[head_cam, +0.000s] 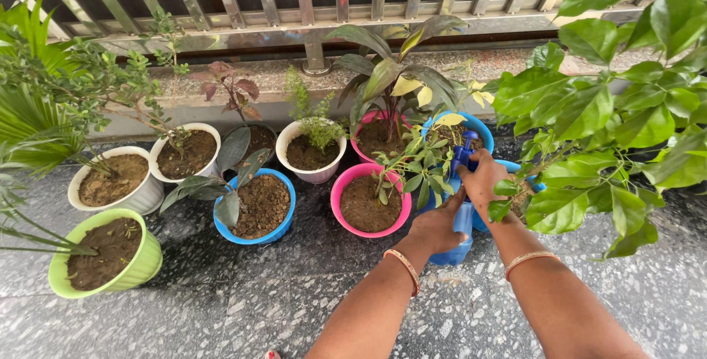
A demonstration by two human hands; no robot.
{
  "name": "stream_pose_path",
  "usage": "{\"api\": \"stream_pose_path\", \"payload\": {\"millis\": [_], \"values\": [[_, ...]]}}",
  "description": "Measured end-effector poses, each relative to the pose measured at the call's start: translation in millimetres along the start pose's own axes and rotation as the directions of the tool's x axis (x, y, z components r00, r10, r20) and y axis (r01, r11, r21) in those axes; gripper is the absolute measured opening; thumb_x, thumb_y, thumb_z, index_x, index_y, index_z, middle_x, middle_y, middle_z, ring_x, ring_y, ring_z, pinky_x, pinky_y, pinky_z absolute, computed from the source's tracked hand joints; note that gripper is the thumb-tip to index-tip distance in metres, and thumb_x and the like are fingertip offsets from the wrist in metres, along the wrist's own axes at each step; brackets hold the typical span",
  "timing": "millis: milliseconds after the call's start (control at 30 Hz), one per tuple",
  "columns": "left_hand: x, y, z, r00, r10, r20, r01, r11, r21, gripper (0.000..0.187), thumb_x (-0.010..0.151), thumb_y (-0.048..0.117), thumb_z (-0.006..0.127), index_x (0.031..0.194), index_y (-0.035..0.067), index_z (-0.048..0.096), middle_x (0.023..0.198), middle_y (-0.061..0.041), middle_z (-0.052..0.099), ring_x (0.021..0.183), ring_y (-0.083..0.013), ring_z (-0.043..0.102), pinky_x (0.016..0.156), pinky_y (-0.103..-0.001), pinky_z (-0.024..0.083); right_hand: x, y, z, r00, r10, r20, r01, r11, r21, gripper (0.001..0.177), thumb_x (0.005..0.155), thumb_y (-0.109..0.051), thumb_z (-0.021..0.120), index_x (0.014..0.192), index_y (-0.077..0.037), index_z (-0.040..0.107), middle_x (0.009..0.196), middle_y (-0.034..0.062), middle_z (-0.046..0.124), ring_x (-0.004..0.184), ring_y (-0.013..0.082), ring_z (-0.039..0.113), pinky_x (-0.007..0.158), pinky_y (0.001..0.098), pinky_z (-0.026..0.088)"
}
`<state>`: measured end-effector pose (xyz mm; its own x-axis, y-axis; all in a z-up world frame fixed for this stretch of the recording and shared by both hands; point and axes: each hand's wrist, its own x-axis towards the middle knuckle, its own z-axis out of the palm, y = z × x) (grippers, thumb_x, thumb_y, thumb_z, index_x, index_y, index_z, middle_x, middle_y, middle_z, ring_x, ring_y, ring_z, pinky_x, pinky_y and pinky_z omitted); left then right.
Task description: The person uses a blue spray bottle to mist water onto several potted plants arranged on a tiled floor. They move the bottle from one pot to the next, spraying the soil and leaves of each plant in sequence.
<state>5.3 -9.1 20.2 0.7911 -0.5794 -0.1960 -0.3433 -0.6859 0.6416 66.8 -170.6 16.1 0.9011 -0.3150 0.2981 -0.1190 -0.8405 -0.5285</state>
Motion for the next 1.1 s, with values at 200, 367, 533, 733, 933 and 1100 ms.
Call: {"api": "stream_pose_path", "payload": {"millis": [200,367,533,733,933,1100], "values": [[-4,5,-3,1.000,-0.025,0.005,0.025,0.999,-0.046,0.116,0.082,0.032,0.074,0.164,0.030,-0.008,0.168,-0.001,0.028,0.132,-0.0334,0.055,0.104,-0.046,0.049,-3,-11,-1,0.998,-0.001,-0.061,0.003,1.000,0.029,0.058,0.078,-0.028,0.082,0.130,-0.009,0.065,0.088,0.0254,0.073,0.082,0.0441,0.072,0.074,0.0500,0.056],[-8,6,-5,1.000,0.004,-0.019,-0.005,0.998,-0.057,0.115,0.083,0.031,0.074,0.165,0.029,-0.008,0.164,-0.005,0.034,0.130,-0.0341,0.056,0.103,-0.047,0.049,0,-5,-1,0.993,0.100,0.063,-0.100,0.995,0.005,0.045,0.086,-0.032,0.079,0.124,-0.011,0.068,0.088,0.0235,0.075,0.085,0.0396,0.075,0.080,0.0471,0.058],[-9,4,4,0.993,-0.087,-0.073,0.076,0.987,-0.140,0.106,0.092,0.033,0.069,0.171,0.024,-0.001,0.136,-0.018,0.066,0.119,-0.0352,0.065,0.100,-0.045,0.053,0,-13,0,0.989,-0.140,0.055,0.130,0.979,0.155,0.056,0.080,-0.022,0.079,0.133,-0.015,0.062,0.100,0.0206,0.075,0.092,0.0390,0.073,0.079,0.0462,0.057],[38,-29,52,0.930,-0.163,-0.331,-0.204,0.518,-0.830,0.109,0.082,0.015,0.076,0.165,0.017,0.005,0.125,-0.016,0.067,0.111,-0.0181,0.070,0.092,-0.035,0.059,2,-47,-9,0.949,-0.197,0.246,0.148,0.968,0.203,0.064,0.079,-0.012,0.073,0.140,-0.021,0.055,0.102,0.0208,0.075,0.097,0.0391,0.073,0.081,0.0474,0.056],[54,-57,61,0.978,-0.145,-0.149,-0.094,0.335,-0.938,0.084,0.081,0.013,0.075,0.156,0.009,0.036,0.133,-0.005,0.060,0.099,-0.0184,0.066,0.071,-0.031,0.050,-3,-57,-2,0.935,-0.320,0.151,0.286,0.935,0.210,0.060,0.081,-0.012,0.074,0.137,-0.018,0.055,0.106,0.0239,0.073,0.099,0.0458,0.068,0.082,0.0520,0.053],[29,-43,54,0.976,-0.170,-0.137,-0.076,0.325,-0.943,0.071,0.082,0.013,0.078,0.144,0.005,0.044,0.129,-0.010,0.063,0.100,-0.0142,0.064,0.073,-0.030,0.053,-35,-64,-9,0.992,-0.061,0.110,0.062,0.998,0.002,0.064,0.075,-0.021,0.078,0.136,-0.018,0.056,0.096,0.0247,0.073,0.092,0.0462,0.069,0.081,0.0540,0.053]]}}
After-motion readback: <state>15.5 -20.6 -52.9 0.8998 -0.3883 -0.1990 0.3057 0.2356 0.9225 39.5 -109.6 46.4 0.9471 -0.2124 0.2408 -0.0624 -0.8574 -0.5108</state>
